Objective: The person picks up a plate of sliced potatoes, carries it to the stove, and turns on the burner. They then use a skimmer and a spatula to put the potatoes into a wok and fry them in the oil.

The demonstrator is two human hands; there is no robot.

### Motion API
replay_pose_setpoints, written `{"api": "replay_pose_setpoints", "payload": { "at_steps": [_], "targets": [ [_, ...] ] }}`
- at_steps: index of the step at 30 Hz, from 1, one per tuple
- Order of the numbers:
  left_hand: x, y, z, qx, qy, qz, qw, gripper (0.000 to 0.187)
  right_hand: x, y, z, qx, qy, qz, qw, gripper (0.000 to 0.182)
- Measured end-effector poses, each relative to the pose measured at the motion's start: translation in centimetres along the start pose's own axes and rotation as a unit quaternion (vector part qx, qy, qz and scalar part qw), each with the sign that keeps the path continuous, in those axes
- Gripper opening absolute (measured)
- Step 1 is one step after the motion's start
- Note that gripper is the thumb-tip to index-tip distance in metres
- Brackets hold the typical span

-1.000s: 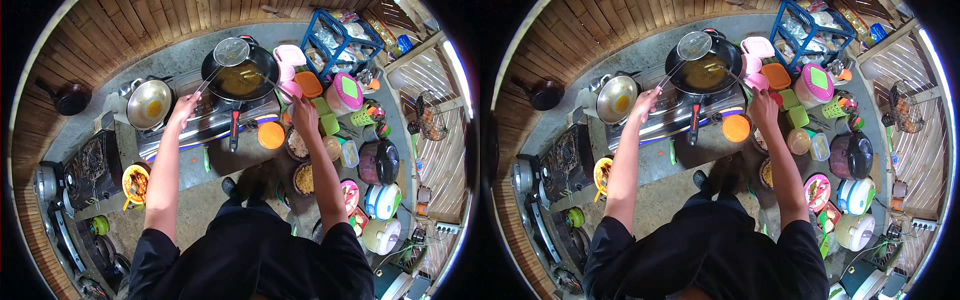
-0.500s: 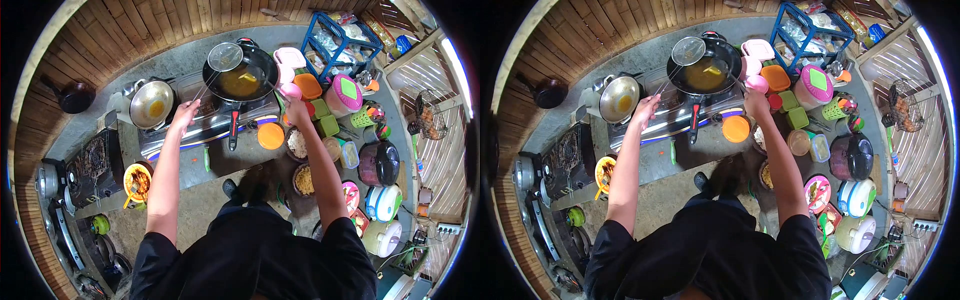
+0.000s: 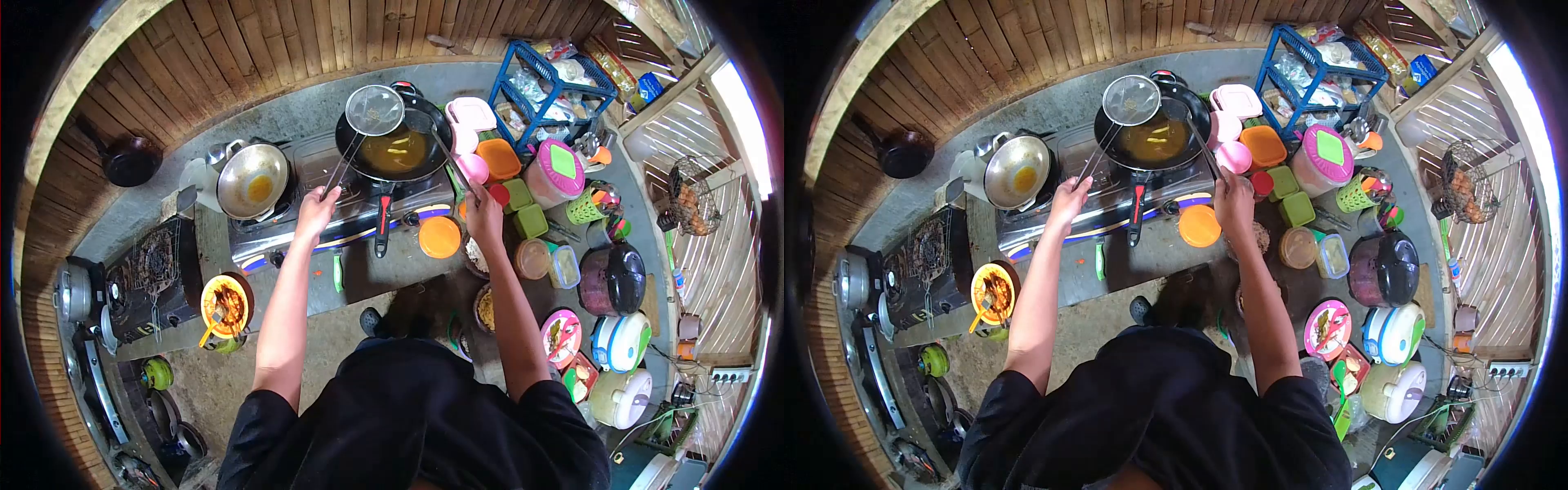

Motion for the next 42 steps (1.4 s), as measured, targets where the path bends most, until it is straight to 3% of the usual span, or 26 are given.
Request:
{"api": "replay_pose_setpoints", "payload": {
  "at_steps": [6, 8, 14, 17, 21, 23, 27, 30, 37, 42],
  "targets": [
    [0.8, 0.6, -0.1, 0.103, -0.027, 0.024, 0.994, 0.032, 1.0, 1.2, -3.1, -0.019, 0.007, 0.025, 0.999, 0.03],
    [0.6, 0.6, 0.2, 0.112, -0.023, 0.014, 0.993, 0.032, 1.9, 0.3, -3.4, -0.064, 0.004, -0.018, 0.998, 0.032],
    [0.6, -0.1, -0.1, 0.025, -0.02, -0.031, 0.999, 0.026, 2.7, -1.7, -5.0, -0.139, -0.021, -0.069, 0.988, 0.034],
    [0.3, 0.2, 0.5, 0.023, 0.004, -0.025, 0.999, 0.025, 2.0, -2.7, -4.3, -0.082, 0.013, -0.112, 0.99, 0.035],
    [1.2, 0.8, -0.8, 0.029, -0.009, -0.025, 0.999, 0.024, 1.7, -2.2, -5.3, -0.05, 0.05, -0.091, 0.993, 0.037],
    [1.2, 0.7, -0.9, 0.021, -0.021, -0.029, 0.999, 0.025, 2.2, -1.5, -6.1, -0.1, 0.036, -0.036, 0.994, 0.036],
    [0.6, 0.0, -0.1, 0.017, -0.006, -0.062, 0.998, 0.025, 3.3, -1.7, -6.7, -0.148, 0.028, -0.033, 0.988, 0.037],
    [0.6, -0.2, 0.4, 0.024, -0.011, -0.036, 0.999, 0.024, 2.5, -1.7, -7.9, -0.173, 0.087, -0.069, 0.979, 0.036],
    [0.3, 0.4, 1.1, 0.042, 0.0, 0.009, 0.999, 0.022, 2.7, 0.8, -7.2, -0.181, 0.071, -0.156, 0.969, 0.037],
    [0.1, -0.9, 1.9, 0.025, 0.001, 0.0, 1.0, 0.022, 5.0, 1.4, -6.8, -0.164, 0.1, -0.093, 0.977, 0.034]
  ]
}}
Point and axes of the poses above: each hand's wrist, its own x-axis towards the middle knuckle, its own y-axis out of the back of the hand, z = x × y, the point moved 5 cm from there along x, towards the middle knuckle
